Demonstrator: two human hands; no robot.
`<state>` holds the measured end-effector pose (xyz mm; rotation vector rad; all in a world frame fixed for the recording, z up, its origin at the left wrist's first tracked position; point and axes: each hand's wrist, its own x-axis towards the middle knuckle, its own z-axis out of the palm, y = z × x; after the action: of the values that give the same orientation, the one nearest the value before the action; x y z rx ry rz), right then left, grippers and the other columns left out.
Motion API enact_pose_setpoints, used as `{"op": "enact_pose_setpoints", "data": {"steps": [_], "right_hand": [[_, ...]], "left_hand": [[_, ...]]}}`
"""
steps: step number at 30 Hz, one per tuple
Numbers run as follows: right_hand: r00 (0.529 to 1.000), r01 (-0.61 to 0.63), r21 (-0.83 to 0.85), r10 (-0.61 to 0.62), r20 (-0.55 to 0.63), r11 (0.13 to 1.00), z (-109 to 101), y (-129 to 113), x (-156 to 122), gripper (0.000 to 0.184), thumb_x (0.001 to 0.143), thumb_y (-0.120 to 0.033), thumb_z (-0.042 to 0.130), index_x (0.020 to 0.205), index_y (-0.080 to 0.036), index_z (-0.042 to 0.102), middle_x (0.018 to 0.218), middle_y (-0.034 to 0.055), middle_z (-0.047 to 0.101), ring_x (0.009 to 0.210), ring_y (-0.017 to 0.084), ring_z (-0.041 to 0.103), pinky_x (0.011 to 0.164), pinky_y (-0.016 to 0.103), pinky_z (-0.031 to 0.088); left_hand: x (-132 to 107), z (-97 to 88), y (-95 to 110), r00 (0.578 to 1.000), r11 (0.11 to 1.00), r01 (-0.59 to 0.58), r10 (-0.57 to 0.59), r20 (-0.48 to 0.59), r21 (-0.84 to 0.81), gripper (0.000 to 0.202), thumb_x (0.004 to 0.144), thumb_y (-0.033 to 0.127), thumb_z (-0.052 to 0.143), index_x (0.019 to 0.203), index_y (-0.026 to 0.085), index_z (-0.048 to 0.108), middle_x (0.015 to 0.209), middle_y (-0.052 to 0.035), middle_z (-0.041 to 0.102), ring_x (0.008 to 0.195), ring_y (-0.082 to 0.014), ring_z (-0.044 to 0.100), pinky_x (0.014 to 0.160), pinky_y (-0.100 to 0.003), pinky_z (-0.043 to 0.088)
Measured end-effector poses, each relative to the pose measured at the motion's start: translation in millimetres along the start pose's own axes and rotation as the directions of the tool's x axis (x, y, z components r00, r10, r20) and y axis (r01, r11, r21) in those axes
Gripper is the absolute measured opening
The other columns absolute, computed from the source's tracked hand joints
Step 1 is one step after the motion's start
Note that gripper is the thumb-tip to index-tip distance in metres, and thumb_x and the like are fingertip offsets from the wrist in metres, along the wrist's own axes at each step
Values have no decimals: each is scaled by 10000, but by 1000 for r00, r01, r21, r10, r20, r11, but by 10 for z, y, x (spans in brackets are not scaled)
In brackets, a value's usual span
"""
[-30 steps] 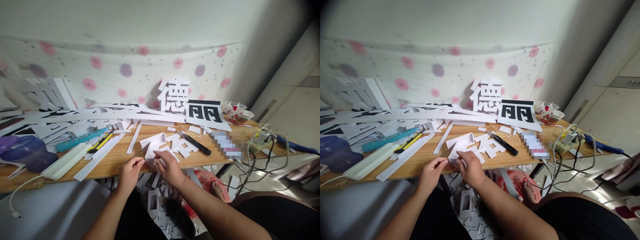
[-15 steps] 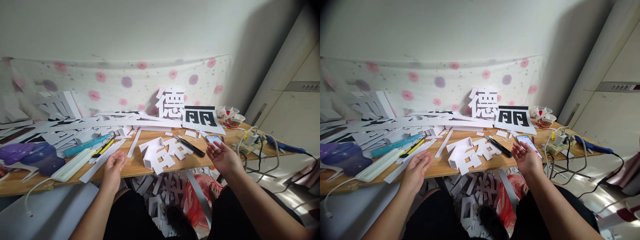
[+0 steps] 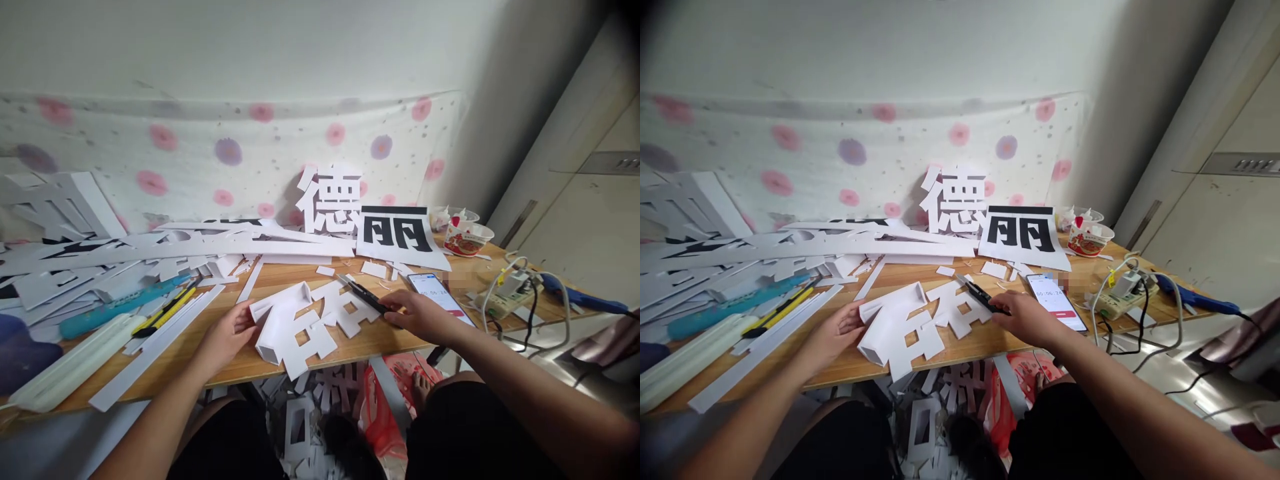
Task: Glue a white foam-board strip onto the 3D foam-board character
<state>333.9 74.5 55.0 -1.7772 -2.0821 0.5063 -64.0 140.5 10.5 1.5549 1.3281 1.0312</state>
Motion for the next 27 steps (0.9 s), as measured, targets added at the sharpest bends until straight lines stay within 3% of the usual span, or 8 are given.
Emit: {"op": "enact_pose_setpoints", "data": {"steps": [4, 8, 14, 18, 20, 22, 24, 27], "right_hand": [[1000, 18, -184, -14, 27, 983, 178, -32, 289, 441, 806, -310, 595, 1226, -178, 618, 1214, 168, 618, 1108, 320, 571, 947, 411, 406], [999, -16, -327, 32, 42, 945, 341, -66, 435, 396, 829, -218, 530, 1219, -176, 585, 1050, 172, 656, 966, 315, 617, 818, 425, 444], [997, -75, -414, 81, -4, 907, 197, 61, 488, 349, 716, -177, 596, 1062, -143, 628, 984, 163, 646, 850, 293, 612, 698, 353, 433], [984, -155, -229, 131, -119, 961, -11, -29, 260, 169, 715, -243, 607, 868, -174, 626, 806, 96, 649, 675, 236, 602, 585, 315, 427], [995, -85, 24, 87, -58, 996, -25, -233, 50, 236, 754, -309, 607, 961, -197, 616, 737, 50, 657, 627, 217, 608, 555, 302, 445], [997, 44, 217, -56, 50, 975, 34, -499, -173, 337, 818, -382, 570, 1117, -230, 590, 779, 35, 683, 645, 210, 633, 559, 294, 476], [973, 175, 218, -203, 113, 960, 136, -754, -359, 389, 876, -369, 523, 1253, -273, 544, 933, 46, 710, 782, 220, 663, 665, 303, 508], [946, 263, 119, -280, 162, 957, 292, -997, -498, 427, 892, -287, 507, 1319, -275, 518, 1012, 68, 720, 848, 235, 677, 723, 312, 513]], "left_hand": [[10, 32, -82, 1000, 1000, -15, 15, -17, 19, 625, 580, 442, 768, 1120, 172, 607, 1098, -127, 698, 1031, -293, 651, 983, -478, 474], [-9, 54, -160, 995, 998, -30, 35, -89, 57, 507, 627, 426, 753, 1055, 181, 639, 1057, -113, 712, 1009, -271, 661, 964, -440, 491], [-67, 151, -169, 987, 988, -67, 87, -138, 142, 360, 673, 340, 717, 995, 197, 643, 951, -89, 729, 889, -243, 690, 847, -396, 544], [-147, 247, -139, 979, 971, -106, 141, -149, 216, 296, 697, 272, 680, 983, 205, 638, 902, -68, 712, 825, -233, 683, 811, -404, 548], [-196, 240, -101, 973, 962, -137, 175, -151, 235, 399, 692, 267, 697, 1078, 209, 617, 1003, -78, 696, 926, -242, 665, 893, -417, 521], [-246, 188, -38, 958, 946, -203, 245, -149, 255, 478, 732, 291, 680, 1194, 221, 574, 1162, -86, 645, 1089, -243, 605, 1005, -417, 458], [-291, 118, 40, 922, 895, -322, 371, -112, 309, 413, 816, 312, 604, 1222, 242, 578, 1268, -76, 584, 1204, -234, 530, 1083, -407, 386], [-337, 55, 138, 851, 765, -500, 520, 69, 406, 298, 900, 292, 480, 1135, 282, 664, 1333, -50, 546, 1290, -238, 448, 1125, -416, 330]]}}
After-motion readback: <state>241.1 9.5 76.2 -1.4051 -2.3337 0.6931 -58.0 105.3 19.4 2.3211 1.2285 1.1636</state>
